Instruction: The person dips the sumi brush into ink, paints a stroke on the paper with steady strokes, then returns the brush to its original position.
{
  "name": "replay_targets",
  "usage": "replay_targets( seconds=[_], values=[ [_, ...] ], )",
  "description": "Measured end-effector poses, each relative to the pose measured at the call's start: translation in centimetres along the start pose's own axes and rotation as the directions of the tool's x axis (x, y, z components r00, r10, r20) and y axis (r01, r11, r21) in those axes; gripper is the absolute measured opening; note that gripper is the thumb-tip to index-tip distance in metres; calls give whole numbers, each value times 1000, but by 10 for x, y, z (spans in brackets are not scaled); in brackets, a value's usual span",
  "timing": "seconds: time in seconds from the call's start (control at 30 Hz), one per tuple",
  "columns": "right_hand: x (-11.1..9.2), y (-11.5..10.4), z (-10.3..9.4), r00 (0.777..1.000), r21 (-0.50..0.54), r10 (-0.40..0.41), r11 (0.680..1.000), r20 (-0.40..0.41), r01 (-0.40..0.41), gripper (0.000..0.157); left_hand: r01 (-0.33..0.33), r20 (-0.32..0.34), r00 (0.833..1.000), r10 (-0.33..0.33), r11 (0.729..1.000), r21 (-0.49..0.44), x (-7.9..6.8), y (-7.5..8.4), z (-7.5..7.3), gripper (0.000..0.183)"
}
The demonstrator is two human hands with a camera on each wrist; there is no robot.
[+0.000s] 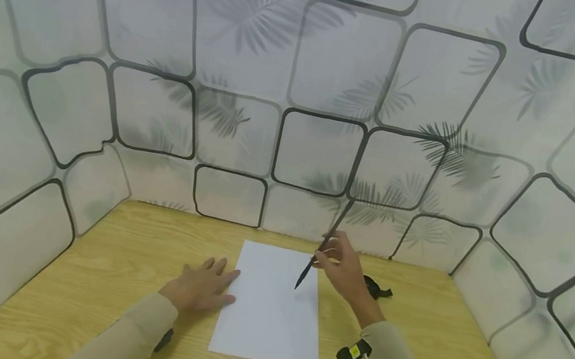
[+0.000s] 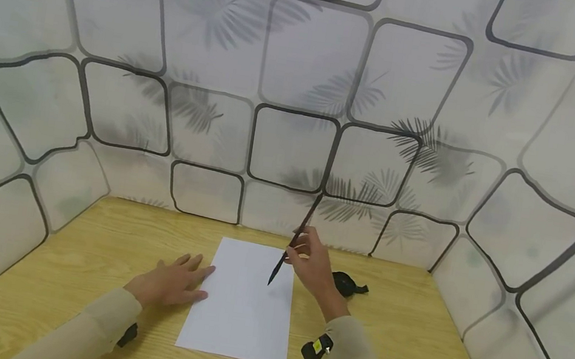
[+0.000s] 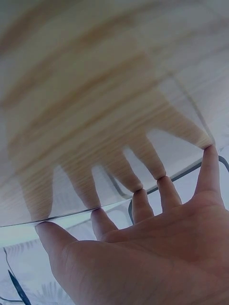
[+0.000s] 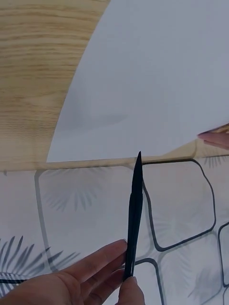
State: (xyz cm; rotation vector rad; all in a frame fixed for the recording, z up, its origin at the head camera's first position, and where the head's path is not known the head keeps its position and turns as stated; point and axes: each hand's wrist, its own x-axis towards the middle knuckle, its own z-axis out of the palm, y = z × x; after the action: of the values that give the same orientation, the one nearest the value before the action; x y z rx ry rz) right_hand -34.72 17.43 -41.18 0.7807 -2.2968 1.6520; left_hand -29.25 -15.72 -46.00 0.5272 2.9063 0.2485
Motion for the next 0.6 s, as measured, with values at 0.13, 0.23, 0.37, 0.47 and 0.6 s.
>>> replay_targets(
  seconds=[0.13, 0.23, 0.37, 0.47, 0.6],
  values=[
    [2, 2, 11, 1000, 0, -7, 1000, -7, 7, 33, 0, 5, 1000, 0, 1000, -9, 0, 0, 0, 70],
    [4, 0, 20, 1000, 24, -2, 1000, -18, 2, 34, 0, 5, 1000, 0, 1000, -21, -1, 0, -1, 70],
    [5, -7, 33, 999, 73, 0, 997, -36, 2, 34, 0, 5, 1000, 0, 999, -36, -2, 1, -2, 70],
    [6, -8, 43, 999, 85, 11, 996, -50, -7, 34, 1, 3, 1000, -1, 999, -37, -2, 1, -2, 69],
    [8, -6, 56, 998, 69, 22, 997, -64, -17, 34, 7, 3, 1000, -7, 999, -31, -2, 2, -2, 69]
  ],
)
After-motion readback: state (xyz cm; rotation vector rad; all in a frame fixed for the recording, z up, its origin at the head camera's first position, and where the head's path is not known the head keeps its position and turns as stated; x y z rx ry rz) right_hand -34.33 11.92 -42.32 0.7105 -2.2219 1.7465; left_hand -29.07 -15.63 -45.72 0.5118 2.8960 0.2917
